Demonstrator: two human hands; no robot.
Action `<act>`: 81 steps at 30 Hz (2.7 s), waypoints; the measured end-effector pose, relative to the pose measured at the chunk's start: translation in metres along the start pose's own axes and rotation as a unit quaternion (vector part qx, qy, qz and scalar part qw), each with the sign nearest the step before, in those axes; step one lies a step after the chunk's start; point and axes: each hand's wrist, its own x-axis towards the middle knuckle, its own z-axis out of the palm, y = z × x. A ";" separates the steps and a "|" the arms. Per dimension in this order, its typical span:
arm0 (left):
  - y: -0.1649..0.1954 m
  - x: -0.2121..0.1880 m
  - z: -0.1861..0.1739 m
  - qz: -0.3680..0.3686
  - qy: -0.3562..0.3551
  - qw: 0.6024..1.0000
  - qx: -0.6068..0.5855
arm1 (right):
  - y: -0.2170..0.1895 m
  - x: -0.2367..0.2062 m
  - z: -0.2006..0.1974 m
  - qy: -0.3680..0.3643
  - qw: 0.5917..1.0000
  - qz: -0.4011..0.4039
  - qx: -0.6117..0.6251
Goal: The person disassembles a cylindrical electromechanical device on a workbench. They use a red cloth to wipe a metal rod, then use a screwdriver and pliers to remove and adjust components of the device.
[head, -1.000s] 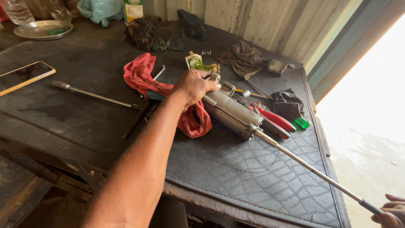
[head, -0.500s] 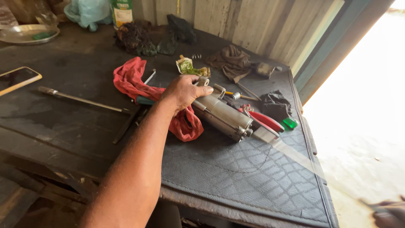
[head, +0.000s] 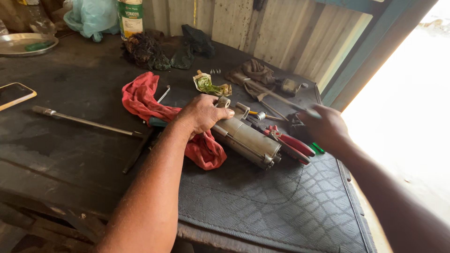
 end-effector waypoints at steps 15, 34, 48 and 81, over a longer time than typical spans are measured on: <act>0.013 -0.012 -0.013 -0.037 -0.068 0.992 -0.101 | -0.067 -0.119 0.009 -0.062 0.994 -0.041 -0.079; 0.011 -0.013 -0.018 0.090 0.006 0.913 -0.398 | -0.090 -0.149 0.033 0.065 0.980 -0.179 -0.049; 0.020 -0.019 -0.022 0.093 -0.019 0.918 -0.384 | -0.100 -0.143 0.028 -0.062 0.998 -0.003 -0.014; 0.059 -0.054 -0.014 0.294 0.157 0.885 -0.326 | -0.076 -0.138 0.018 0.211 0.889 -0.406 -0.012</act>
